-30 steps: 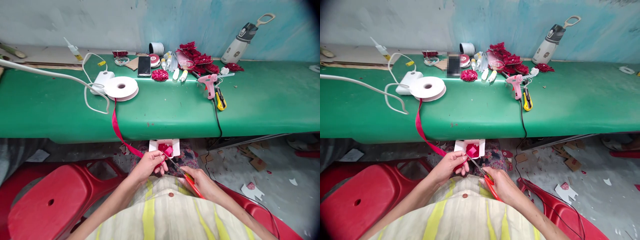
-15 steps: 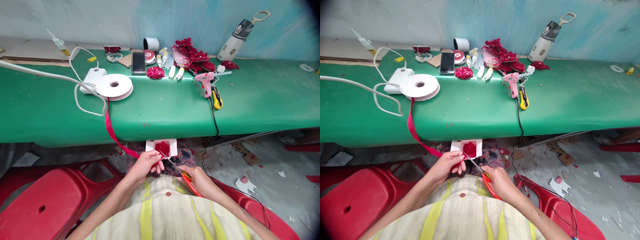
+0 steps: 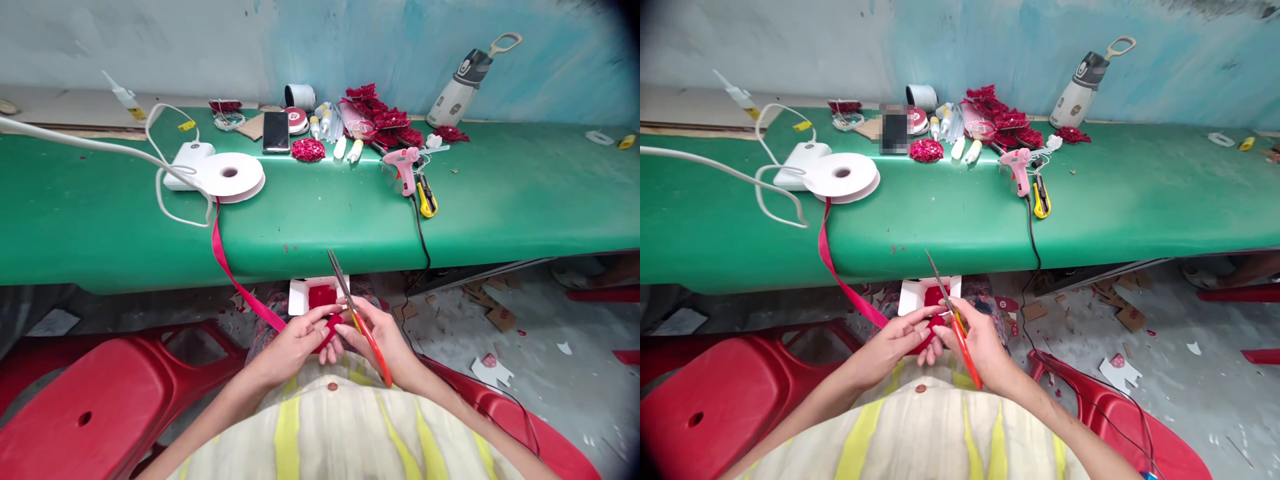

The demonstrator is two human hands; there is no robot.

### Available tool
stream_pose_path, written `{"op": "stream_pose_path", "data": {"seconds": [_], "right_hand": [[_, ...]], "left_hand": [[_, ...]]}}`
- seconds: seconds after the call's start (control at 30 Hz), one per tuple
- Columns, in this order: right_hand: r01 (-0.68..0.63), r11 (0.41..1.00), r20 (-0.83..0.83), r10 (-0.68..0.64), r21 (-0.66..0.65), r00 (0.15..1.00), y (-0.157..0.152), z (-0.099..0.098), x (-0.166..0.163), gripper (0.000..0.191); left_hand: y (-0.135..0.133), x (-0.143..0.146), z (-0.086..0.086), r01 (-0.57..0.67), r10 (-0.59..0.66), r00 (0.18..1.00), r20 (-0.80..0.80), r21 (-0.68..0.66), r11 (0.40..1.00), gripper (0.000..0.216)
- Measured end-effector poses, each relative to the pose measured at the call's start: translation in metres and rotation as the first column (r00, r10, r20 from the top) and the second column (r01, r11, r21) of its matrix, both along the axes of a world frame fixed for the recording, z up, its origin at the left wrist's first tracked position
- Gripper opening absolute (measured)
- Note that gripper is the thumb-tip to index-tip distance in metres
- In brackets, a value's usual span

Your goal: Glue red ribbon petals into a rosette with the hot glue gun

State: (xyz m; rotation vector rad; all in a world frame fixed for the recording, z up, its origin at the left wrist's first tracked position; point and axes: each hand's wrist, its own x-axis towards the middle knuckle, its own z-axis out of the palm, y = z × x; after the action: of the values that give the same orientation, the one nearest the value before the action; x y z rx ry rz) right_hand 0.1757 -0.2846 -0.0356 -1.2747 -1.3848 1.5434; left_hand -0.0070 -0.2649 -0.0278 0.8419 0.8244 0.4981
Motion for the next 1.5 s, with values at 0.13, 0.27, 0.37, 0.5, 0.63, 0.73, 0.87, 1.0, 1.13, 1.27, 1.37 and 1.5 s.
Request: {"op": "stream_pose_path", "data": {"seconds": [0.13,0.27,0.37,0.5,0.63,0.73,0.87,1.0,1.13,1.27,1.37,1.5], "right_hand": [[0.075,0.997,0.023,-0.075,-0.001,0.997,0.005,0.004,-0.012,0.036],[0.135,0.985,0.160,-0.151,0.106,0.975,0.011,-0.001,-0.013,0.033],[0.131,0.984,0.183,-0.151,0.120,0.971,0.014,-0.004,-0.012,0.035],[0.081,0.989,0.310,-0.115,0.122,0.944,0.006,-0.005,0.003,0.033],[-0.063,0.993,0.473,0.009,0.099,0.881,-0.017,-0.013,0.033,0.034],[-0.201,0.976,0.507,0.132,0.084,0.852,-0.032,-0.024,0.048,0.032],[-0.328,0.939,0.501,0.236,0.103,0.833,-0.035,-0.030,0.048,0.032],[-0.341,0.936,0.465,0.263,0.091,0.845,-0.025,-0.021,0.039,0.034],[-0.351,0.936,0.465,0.293,0.040,0.835,-0.018,-0.013,0.032,0.032],[-0.369,0.929,0.462,0.322,0.011,0.826,-0.017,-0.013,0.028,0.032],[-0.375,0.927,0.454,0.331,0.007,0.827,-0.017,-0.014,0.025,0.032],[-0.374,0.927,0.463,0.342,-0.024,0.818,-0.016,-0.014,0.024,0.031]], "left_hand": [[-0.001,0.002,0.001,-0.002,0.002,1.000,-0.029,0.018,1.000,0.060],[0.001,-0.005,-0.002,-0.023,0.025,0.990,-0.142,0.017,1.000,0.039],[0.002,-0.009,-0.004,-0.048,0.051,0.985,-0.163,0.019,0.999,0.036],[0.005,-0.012,-0.007,-0.139,0.140,0.980,-0.144,0.019,0.990,0.031],[0.009,-0.013,-0.008,-0.228,0.229,0.964,-0.136,0.023,0.973,0.028],[0.012,-0.013,-0.008,-0.264,0.269,0.954,-0.131,0.052,0.963,0.028],[0.012,-0.011,-0.009,-0.264,0.273,0.949,-0.157,0.080,0.961,0.028],[0.009,-0.010,-0.011,-0.239,0.248,0.953,-0.175,0.068,0.969,0.030],[0.008,-0.009,-0.011,-0.216,0.222,0.960,-0.172,0.055,0.975,0.031],[0.009,-0.009,-0.015,-0.205,0.209,0.964,-0.165,0.042,0.978,0.031],[0.009,-0.010,-0.018,-0.207,0.209,0.964,-0.163,0.031,0.978,0.031],[0.008,-0.011,-0.019,-0.217,0.219,0.961,-0.167,0.032,0.976,0.031]]}}
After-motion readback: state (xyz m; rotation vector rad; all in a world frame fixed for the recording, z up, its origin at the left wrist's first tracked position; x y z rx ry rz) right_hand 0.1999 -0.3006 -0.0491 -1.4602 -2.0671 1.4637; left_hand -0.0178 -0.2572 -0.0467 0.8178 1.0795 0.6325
